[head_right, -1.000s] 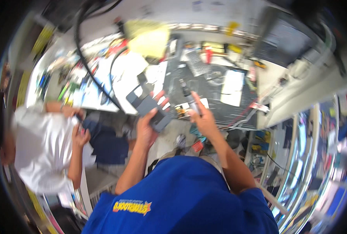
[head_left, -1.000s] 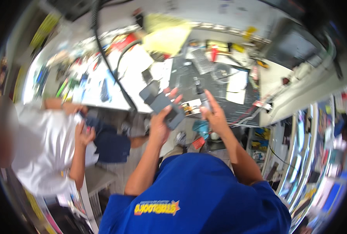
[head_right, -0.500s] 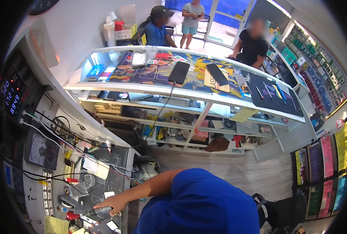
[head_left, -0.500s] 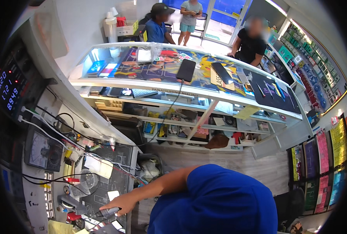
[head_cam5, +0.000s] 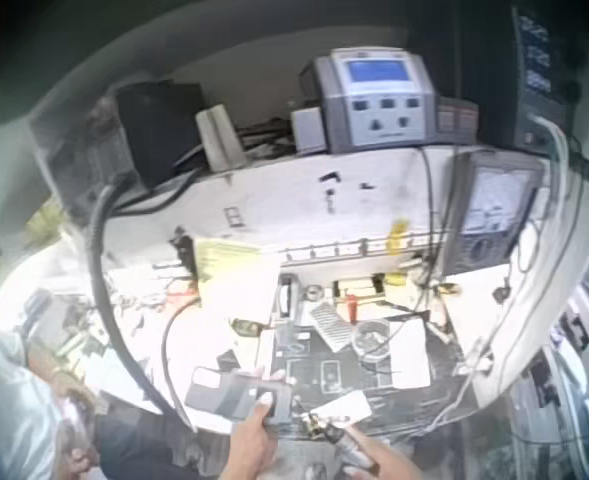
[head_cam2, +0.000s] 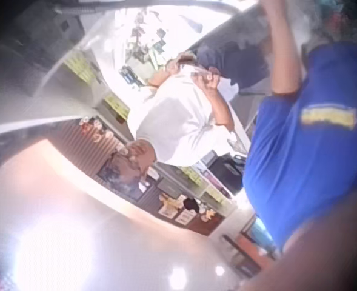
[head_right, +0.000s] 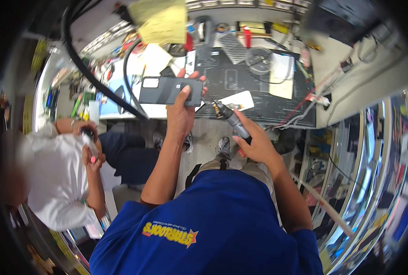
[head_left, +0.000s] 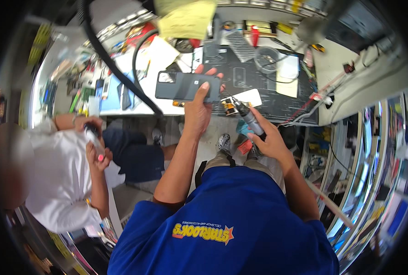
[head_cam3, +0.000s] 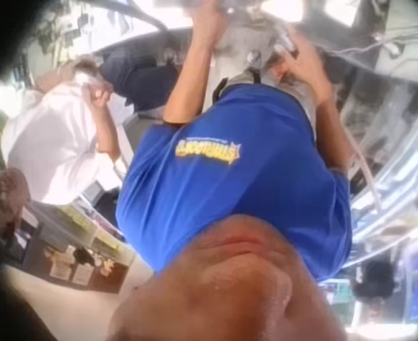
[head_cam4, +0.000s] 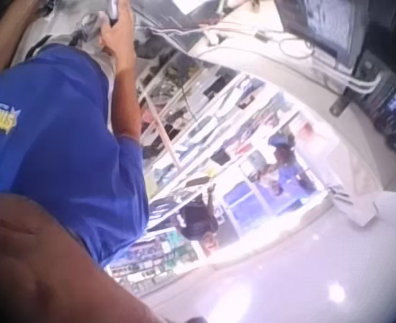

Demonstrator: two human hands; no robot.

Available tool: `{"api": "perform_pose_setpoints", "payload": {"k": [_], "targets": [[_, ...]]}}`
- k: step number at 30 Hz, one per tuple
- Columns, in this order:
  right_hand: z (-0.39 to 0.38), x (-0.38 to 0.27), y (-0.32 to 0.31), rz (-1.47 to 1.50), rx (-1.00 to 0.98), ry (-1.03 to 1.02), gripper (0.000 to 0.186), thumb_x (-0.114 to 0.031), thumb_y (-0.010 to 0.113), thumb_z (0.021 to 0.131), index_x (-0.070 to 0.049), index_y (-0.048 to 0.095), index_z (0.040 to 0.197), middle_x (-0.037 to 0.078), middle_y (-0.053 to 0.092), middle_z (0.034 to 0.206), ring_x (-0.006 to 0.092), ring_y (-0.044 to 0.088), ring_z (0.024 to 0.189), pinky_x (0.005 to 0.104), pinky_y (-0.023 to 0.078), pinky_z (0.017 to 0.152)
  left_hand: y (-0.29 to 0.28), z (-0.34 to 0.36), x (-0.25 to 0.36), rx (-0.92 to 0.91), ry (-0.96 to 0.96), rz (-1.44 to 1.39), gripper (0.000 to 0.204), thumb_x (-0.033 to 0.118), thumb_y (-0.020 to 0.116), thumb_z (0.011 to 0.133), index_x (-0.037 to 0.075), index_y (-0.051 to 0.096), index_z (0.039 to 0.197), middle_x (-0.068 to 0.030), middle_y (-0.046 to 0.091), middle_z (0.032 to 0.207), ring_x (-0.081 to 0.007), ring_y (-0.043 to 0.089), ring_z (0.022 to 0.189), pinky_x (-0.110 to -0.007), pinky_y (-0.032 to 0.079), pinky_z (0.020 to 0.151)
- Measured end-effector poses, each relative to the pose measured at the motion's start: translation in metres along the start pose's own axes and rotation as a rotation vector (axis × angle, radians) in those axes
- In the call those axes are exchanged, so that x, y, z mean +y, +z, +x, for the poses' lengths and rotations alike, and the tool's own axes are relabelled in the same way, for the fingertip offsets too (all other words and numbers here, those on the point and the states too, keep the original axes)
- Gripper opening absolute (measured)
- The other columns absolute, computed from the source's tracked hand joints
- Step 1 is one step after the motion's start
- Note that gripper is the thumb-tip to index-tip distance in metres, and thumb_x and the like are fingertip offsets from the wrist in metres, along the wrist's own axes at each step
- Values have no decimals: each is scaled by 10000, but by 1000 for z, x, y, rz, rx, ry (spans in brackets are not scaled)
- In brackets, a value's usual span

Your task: The person processes a transaction by counting cash and writing on a receipt. They then use a soldering iron to work on the back of a smartphone. Finally, they apply a blue protective film to the edges of a different smartphone.

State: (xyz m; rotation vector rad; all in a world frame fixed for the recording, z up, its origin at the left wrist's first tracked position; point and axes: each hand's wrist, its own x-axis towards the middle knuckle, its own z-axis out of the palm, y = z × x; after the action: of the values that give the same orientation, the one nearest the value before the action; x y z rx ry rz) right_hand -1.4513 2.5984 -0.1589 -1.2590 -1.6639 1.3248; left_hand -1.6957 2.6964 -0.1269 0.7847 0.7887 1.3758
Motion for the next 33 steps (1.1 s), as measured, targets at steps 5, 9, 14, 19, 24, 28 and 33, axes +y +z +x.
{"api": "perform_pose_setpoints", "payload": {"k": [5,9,14,19,24,28,33], "targets": [[16,3,1,-149,-60,-153,776,-95,710,980,-159,402,1689,216,595,1546,409,629,1346,439,466,1143,4,-14,13,51,-13,-59,714,208,620,1096,96,252,1698,-261,573,1544,-339,631,1384,-406,556,1149],[20,-4,0,-123,-138,-98,747,-118,701,999,-150,407,1685,226,588,1552,417,615,1368,448,464,1150,2,-18,10,88,45,-118,641,288,542,1155,151,243,1705,-293,523,1578,-358,616,1405,-427,552,1160],[20,3,3,-168,-81,-168,708,-136,684,1024,-132,415,1679,244,601,1531,436,613,1372,458,467,1144,3,-13,8,93,30,-293,568,322,450,1186,188,254,1702,-303,493,1596,-413,581,1431,-489,519,1197],[21,-2,-6,-183,-78,-107,699,-153,684,1033,-124,417,1678,257,619,1509,443,616,1370,453,466,1148,8,-13,9,103,-17,-334,534,305,432,1191,186,279,1688,-297,499,1593,-432,556,1449,-514,483,1229],[20,-5,-10,-166,-65,-48,687,-167,684,1035,-155,431,1674,246,628,1505,433,619,1369,452,474,1138,16,-13,7,101,7,-320,523,295,440,1189,190,296,1681,-281,511,1589,-402,562,1450,-511,476,1236],[21,-5,-8,-177,-41,-35,693,-151,691,1022,-146,444,1669,240,628,1513,390,619,1386,426,451,1159,18,-13,6,123,38,-319,525,293,451,1185,196,303,1680,-273,520,1584,-382,568,1450,-505,470,1243],[24,1,-7,-134,-17,-50,688,-142,689,1021,-169,453,1667,230,630,1515,371,619,1387,416,451,1160,21,-14,4,140,47,-313,531,287,456,1184,195,301,1683,-275,520,1581,-383,569,1448,-505,464,1249]]}}
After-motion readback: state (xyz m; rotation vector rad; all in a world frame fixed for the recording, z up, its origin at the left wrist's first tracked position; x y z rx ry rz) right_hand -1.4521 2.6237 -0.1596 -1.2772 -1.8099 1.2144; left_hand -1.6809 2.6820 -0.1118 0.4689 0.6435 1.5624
